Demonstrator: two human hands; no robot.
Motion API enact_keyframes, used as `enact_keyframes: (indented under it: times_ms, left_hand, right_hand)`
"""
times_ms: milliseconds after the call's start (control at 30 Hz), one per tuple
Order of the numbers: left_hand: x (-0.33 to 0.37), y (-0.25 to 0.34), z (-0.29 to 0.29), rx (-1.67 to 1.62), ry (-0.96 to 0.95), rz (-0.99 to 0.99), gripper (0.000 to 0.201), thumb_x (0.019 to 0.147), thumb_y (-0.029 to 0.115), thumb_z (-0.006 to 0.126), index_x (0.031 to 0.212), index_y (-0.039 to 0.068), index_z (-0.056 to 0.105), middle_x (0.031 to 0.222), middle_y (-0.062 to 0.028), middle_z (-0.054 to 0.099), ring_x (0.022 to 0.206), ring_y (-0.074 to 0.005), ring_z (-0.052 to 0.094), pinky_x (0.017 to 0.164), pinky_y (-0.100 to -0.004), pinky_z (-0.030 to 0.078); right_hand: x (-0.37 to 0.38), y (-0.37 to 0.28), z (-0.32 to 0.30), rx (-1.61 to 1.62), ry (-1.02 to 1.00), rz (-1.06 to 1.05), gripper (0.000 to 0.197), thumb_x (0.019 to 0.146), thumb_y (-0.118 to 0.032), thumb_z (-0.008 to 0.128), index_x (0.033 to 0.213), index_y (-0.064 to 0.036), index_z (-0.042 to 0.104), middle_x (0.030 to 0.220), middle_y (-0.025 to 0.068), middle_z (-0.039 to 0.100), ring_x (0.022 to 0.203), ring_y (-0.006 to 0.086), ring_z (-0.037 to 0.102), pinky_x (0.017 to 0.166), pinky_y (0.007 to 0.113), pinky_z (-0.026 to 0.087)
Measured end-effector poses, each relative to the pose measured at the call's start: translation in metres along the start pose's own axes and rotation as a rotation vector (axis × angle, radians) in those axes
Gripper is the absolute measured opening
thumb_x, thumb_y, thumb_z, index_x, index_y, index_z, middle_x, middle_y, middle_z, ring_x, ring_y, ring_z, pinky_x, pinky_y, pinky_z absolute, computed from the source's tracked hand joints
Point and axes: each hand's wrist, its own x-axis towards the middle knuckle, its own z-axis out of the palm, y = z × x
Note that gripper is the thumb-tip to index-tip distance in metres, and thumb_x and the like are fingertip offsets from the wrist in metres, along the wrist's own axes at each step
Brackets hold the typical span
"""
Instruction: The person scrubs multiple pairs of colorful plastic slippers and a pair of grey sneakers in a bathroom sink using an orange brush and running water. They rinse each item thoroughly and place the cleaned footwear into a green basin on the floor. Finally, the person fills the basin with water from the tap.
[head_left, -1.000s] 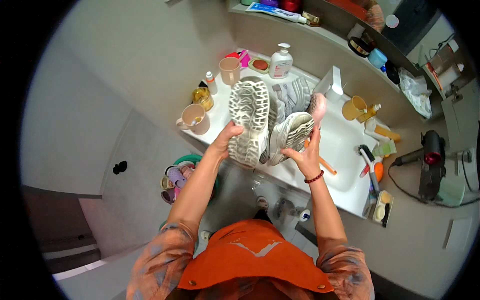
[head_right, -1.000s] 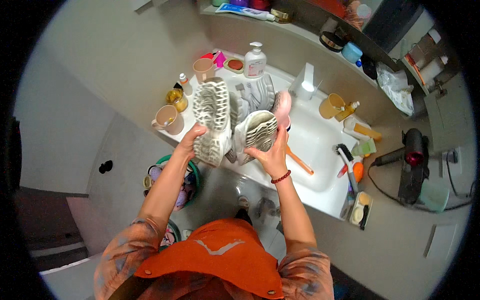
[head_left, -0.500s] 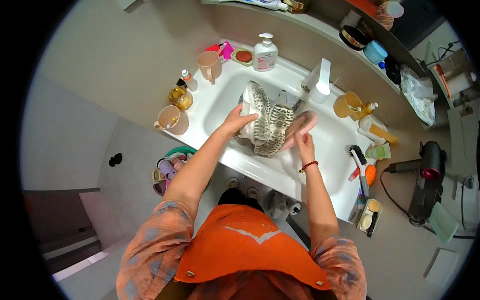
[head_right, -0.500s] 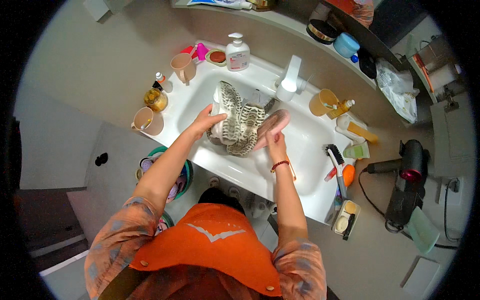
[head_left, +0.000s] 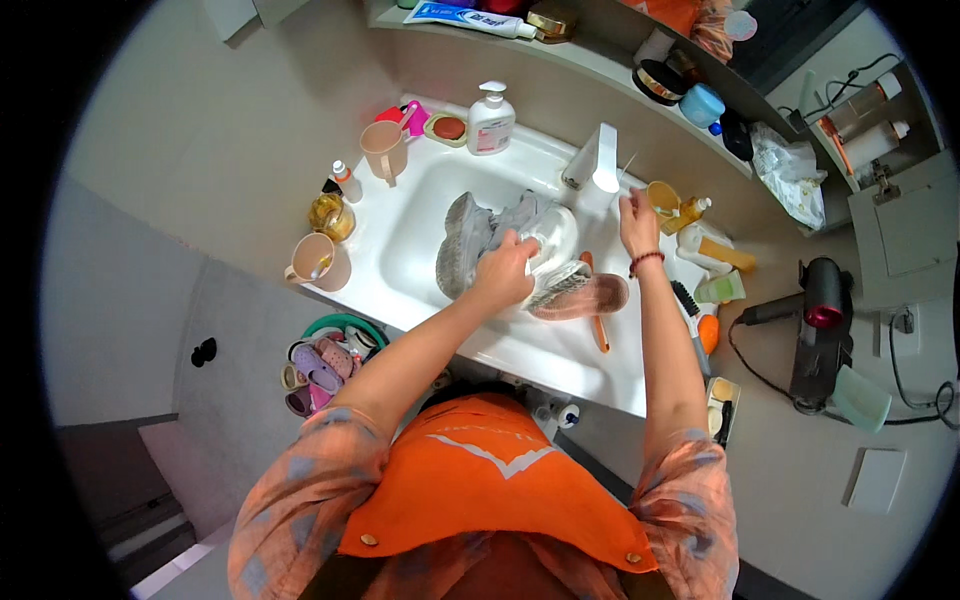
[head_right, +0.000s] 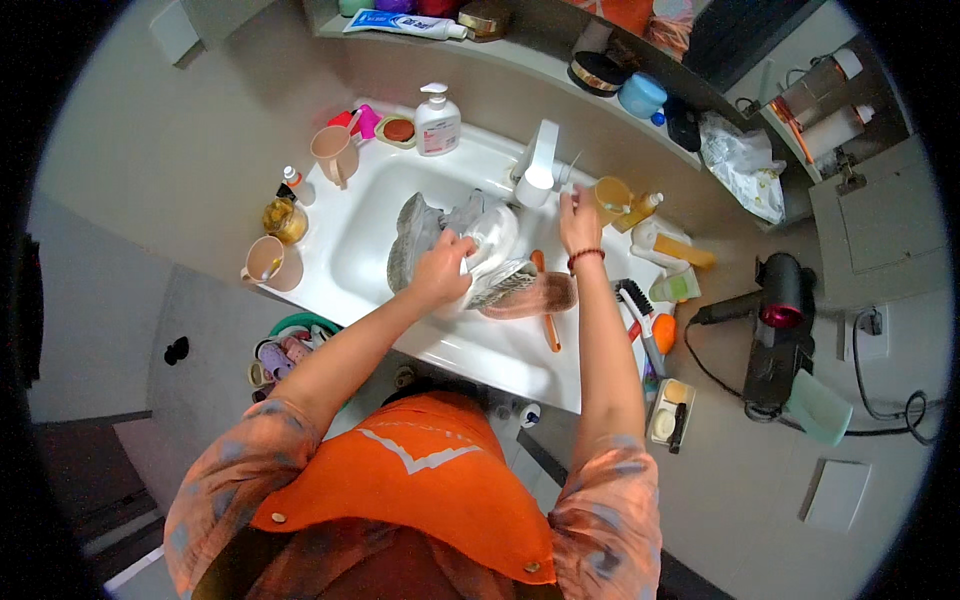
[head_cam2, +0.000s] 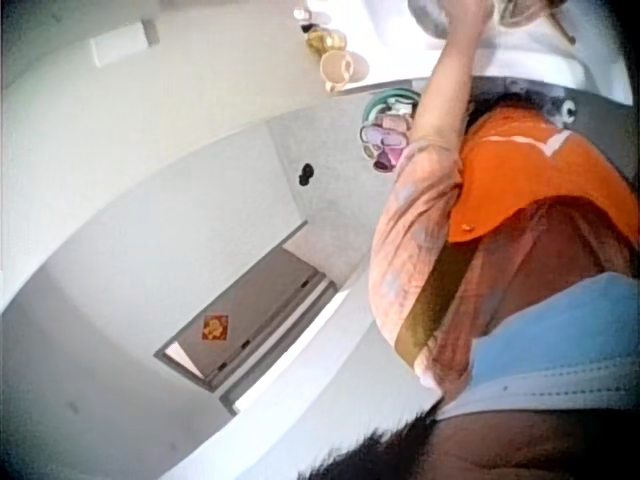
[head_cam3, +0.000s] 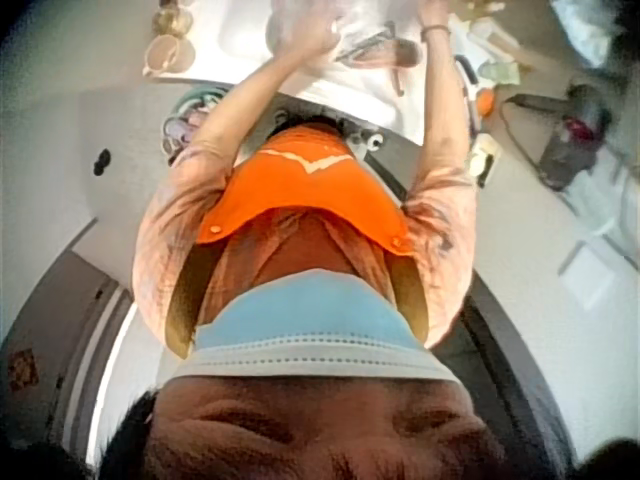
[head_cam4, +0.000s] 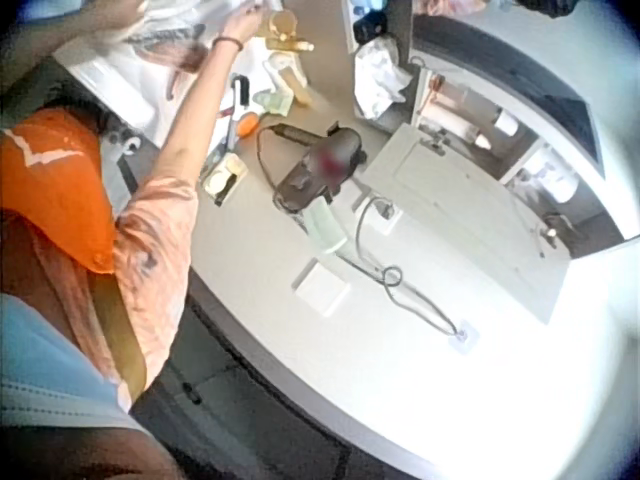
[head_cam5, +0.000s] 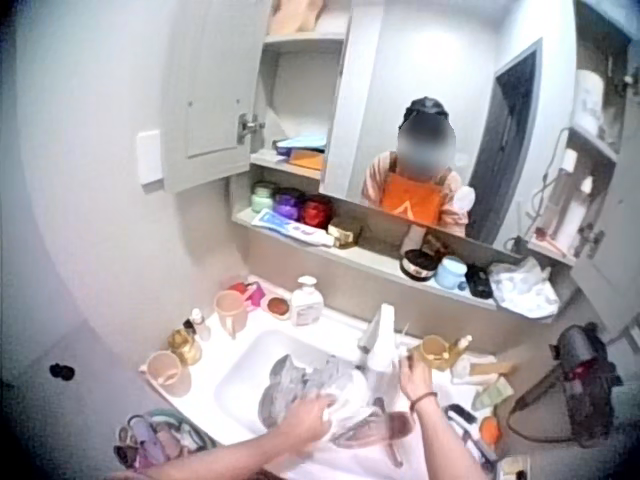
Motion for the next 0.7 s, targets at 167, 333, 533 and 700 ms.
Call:
enact_keyframes:
  times_ms: [167,333,533,700]
  left_hand:
    - [0.0,-0.013,0.028,0.132,-0.013,0.136,0.03,0.07,0.002,0.059,0.098,0.013,0.057,0.099,-0.0125,0.048,0.081,-0.0374,0.06,0.067,-0.0469,0.047]
    - [-0.013,-0.01,0.03,0.171,-0.173,-0.113,0.041,0.072,0.008,0.064,0.112,0.014,0.053,0.106,-0.0141,0.046,0.087,-0.0382,0.058,0.074,-0.0476,0.048]
    - [-0.002,-0.004,0.034,0.179,-0.168,-0.118,0.04,0.072,0.008,0.065,0.11,0.014,0.054,0.107,-0.0141,0.046,0.087,-0.0389,0.058,0.074,-0.0485,0.048]
    - [0.003,0.003,0.033,0.207,-0.145,-0.106,0.038,0.072,0.008,0.065,0.109,0.012,0.054,0.108,-0.0146,0.047,0.087,-0.0395,0.059,0.074,-0.0491,0.048]
  right_hand:
    - [0.086,0.008,0.023,-0.008,0.105,0.171,0.045,0.093,-0.031,0.047,0.114,0.0082,0.057,0.11,0.0293,0.06,0.105,0.0413,0.058,0.09,0.044,0.045]
    - [0.102,0.005,0.046,-0.023,0.007,0.301,0.042,0.093,-0.03,0.047,0.098,0.0076,0.066,0.104,0.0306,0.061,0.102,0.0433,0.059,0.091,0.046,0.045]
    - [0.112,0.016,0.05,-0.16,-0.002,0.315,0.034,0.089,-0.024,0.05,0.089,0.0047,0.069,0.098,0.0277,0.064,0.094,0.04,0.064,0.082,0.045,0.051]
    - [0.111,0.015,0.057,-0.158,-0.019,0.288,0.027,0.086,-0.019,0.053,0.088,0.0016,0.07,0.097,0.0255,0.065,0.093,0.0392,0.064,0.081,0.045,0.051]
